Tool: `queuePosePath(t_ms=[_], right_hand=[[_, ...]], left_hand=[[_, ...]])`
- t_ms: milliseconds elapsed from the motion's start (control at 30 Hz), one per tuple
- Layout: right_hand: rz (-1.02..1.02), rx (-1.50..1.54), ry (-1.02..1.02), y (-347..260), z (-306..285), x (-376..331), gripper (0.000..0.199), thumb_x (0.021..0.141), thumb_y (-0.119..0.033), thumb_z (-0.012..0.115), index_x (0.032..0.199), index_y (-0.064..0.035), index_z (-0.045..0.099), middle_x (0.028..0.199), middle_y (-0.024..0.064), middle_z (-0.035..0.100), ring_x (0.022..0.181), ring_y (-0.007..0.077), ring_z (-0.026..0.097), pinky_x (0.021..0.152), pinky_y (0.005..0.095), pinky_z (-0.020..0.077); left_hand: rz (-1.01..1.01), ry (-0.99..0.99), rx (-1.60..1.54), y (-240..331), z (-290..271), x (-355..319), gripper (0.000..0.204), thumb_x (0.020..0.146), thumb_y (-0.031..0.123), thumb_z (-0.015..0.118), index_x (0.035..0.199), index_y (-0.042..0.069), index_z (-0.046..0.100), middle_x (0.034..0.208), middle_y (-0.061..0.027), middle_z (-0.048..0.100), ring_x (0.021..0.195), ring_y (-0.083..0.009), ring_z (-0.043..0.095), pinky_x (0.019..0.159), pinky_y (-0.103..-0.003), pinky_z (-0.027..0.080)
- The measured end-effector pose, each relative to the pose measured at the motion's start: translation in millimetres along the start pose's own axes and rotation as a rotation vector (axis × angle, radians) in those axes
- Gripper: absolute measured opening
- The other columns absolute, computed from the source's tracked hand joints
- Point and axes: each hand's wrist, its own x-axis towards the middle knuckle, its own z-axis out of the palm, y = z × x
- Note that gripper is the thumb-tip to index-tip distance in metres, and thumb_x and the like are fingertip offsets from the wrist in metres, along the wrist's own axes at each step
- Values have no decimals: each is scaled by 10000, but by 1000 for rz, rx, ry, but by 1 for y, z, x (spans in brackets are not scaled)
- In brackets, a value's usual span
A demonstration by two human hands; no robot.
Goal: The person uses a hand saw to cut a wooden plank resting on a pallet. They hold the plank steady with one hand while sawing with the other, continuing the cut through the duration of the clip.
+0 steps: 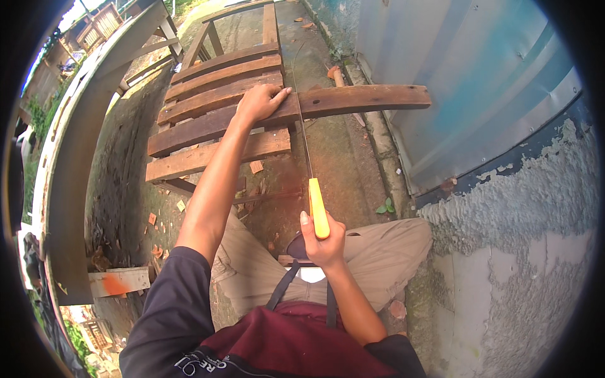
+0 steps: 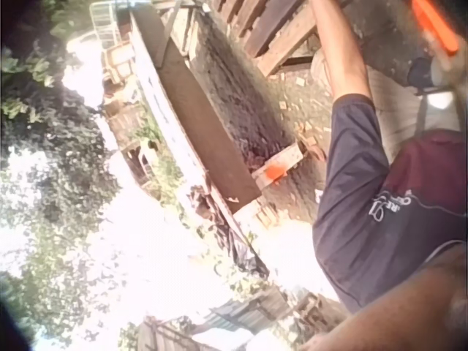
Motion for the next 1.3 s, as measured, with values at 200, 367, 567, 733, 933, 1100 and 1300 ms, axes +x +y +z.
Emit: queuePosePath(t_ms=[200, 367, 567, 733, 933, 1100, 1300], right_hand=[[4, -39, -29, -20, 2, 1, 218, 996, -136, 687, 845, 12, 634, 676, 1, 622, 582, 58, 533, 547, 250, 427], [-82, -66, 18, -10, 2, -5, 232, 975, -117, 715, 797, 7, 633, 573, 24, 558, 491, 93, 508, 488, 291, 396], [-66, -80, -13, -14, 1, -6, 222, 964, -107, 713, 793, -3, 615, 597, 7, 562, 512, 85, 497, 500, 283, 392], [-34, -74, 9, -16, 2, -6, 235, 960, -110, 710, 779, -12, 597, 607, -11, 551, 529, 70, 478, 508, 276, 381], [-62, -70, -15, -13, 0, -3, 231, 965, -112, 710, 789, 2, 614, 591, 6, 553, 518, 78, 488, 502, 278, 387], [-72, -54, 17, -10, 4, 13, 251, 968, -119, 724, 780, 14, 625, 560, 24, 530, 485, 92, 473, 481, 294, 372], [14, -77, 13, -12, 17, 33, 246, 981, -123, 699, 786, 4, 620, 623, -3, 574, 559, 68, 494, 527, 273, 386]], left_hand=[[-67, -63, 32, 6, -8, -6, 518, 1010, 575, 518, 1089, 156, 812, 1003, -196, 765, 1013, -409, 709, 915, -520, 552], [-46, -77, 37, 13, -13, -9, 556, 946, 635, 569, 1057, 154, 824, 998, -196, 768, 1011, -397, 717, 915, -509, 558], [-26, -75, 43, 5, -10, -5, 574, 906, 651, 624, 1044, 133, 830, 915, -173, 776, 956, -382, 733, 866, -493, 562], [-52, -86, 47, 9, -9, -5, 599, 881, 678, 643, 1011, 125, 834, 867, -184, 766, 937, -371, 736, 854, -488, 562], [-38, -73, 72, 6, -8, -4, 657, 860, 693, 634, 968, 75, 831, 884, -197, 769, 937, -371, 746, 852, -482, 585], [-53, -67, 62, 6, -8, -4, 628, 859, 682, 638, 981, 98, 833, 904, -191, 772, 949, -364, 744, 856, -483, 585], [-40, -32, 69, 7, -4, -7, 607, 856, 670, 643, 1044, 123, 829, 931, -179, 778, 963, -353, 745, 869, -478, 586]])
